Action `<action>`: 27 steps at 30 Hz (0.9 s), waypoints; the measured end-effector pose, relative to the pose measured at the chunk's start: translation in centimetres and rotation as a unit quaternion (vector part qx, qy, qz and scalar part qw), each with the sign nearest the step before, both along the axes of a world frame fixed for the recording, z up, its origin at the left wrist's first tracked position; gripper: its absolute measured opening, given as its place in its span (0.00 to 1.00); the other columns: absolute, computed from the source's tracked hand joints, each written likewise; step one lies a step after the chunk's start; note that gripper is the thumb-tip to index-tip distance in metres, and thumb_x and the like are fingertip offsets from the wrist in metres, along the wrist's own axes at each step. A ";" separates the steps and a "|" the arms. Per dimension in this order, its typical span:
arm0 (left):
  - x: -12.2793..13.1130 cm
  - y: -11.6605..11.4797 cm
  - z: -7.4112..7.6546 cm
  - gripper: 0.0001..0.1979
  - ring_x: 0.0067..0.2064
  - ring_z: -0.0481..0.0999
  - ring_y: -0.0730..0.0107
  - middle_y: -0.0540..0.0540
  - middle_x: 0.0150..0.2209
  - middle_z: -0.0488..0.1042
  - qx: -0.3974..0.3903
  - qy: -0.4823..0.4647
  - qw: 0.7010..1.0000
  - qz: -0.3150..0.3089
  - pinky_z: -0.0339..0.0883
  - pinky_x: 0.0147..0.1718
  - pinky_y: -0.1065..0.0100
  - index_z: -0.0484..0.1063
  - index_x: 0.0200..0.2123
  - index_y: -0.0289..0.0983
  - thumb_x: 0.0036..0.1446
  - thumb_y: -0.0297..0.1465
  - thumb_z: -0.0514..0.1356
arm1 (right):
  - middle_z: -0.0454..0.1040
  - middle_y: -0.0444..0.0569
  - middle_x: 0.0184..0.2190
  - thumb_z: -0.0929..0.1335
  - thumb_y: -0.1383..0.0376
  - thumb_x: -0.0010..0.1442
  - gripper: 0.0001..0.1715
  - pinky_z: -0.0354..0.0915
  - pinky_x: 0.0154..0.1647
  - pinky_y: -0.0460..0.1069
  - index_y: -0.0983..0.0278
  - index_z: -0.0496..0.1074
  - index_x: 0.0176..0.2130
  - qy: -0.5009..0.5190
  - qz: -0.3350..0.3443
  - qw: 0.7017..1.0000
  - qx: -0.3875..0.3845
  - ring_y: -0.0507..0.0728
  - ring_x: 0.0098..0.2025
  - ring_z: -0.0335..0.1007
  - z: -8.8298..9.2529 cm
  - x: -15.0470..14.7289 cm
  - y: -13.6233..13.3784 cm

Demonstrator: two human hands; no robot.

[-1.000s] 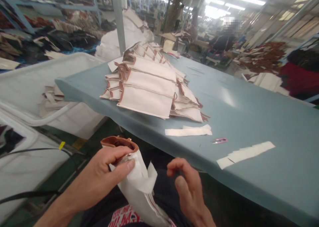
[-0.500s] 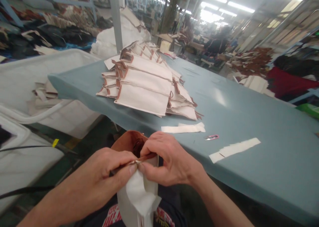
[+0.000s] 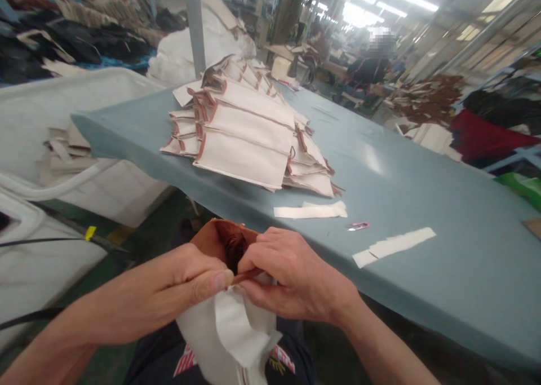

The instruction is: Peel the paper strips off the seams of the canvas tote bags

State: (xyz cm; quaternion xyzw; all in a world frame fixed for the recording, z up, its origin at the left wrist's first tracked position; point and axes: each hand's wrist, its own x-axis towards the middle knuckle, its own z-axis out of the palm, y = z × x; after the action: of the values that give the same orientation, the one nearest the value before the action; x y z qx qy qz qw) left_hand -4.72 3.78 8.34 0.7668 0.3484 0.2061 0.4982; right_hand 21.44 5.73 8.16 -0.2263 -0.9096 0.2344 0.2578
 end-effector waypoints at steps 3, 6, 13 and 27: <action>0.0 -0.7 -0.1 0.25 0.28 0.70 0.71 0.56 0.26 0.69 0.036 0.039 0.998 -0.040 0.63 0.29 0.72 0.64 0.28 0.42 0.84 0.39 0.51 | 0.82 0.43 0.30 0.70 0.65 0.77 0.09 0.65 0.43 0.51 0.58 0.73 0.40 -0.019 0.006 1.000 -0.018 0.55 0.34 0.78 0.0 0.2 -0.2; 0.3 -1.5 -1.0 0.20 0.27 0.73 0.73 0.57 0.27 0.74 0.177 0.070 0.982 -0.008 0.60 0.29 0.68 0.69 0.31 0.42 0.80 0.27 0.52 | 0.82 0.43 0.31 0.71 0.66 0.70 0.04 0.67 0.45 0.51 0.58 0.74 0.39 -0.022 -0.002 0.998 -0.052 0.55 0.34 0.77 0.0 0.3 -0.4; 1.1 -3.0 -5.1 0.17 0.25 0.65 0.72 0.59 0.27 0.64 0.357 0.018 0.930 0.084 0.53 0.28 0.62 0.60 0.34 0.44 0.80 0.25 0.52 | 0.70 0.37 0.25 0.71 0.57 0.74 0.17 0.61 0.31 0.46 0.59 0.71 0.33 0.068 0.005 0.967 -0.246 0.50 0.26 0.62 -1.5 -0.8 0.0; 2.9 -2.8 -1.6 0.25 0.25 0.51 0.76 0.58 0.23 0.52 -0.132 -0.160 0.976 0.072 0.43 0.24 0.66 0.55 0.24 0.42 0.69 0.34 0.65 | 0.72 0.41 0.25 0.62 0.55 0.88 0.28 0.62 0.35 0.50 0.58 0.68 0.33 0.145 -0.048 0.988 -0.031 0.54 0.29 0.67 -2.1 -1.9 -2.1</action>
State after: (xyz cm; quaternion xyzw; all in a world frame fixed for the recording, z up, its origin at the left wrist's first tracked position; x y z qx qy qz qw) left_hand -1.84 1.02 6.70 0.6247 0.3426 0.3134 0.6279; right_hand 19.57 3.65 6.09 -0.2408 -0.8431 0.2802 0.3909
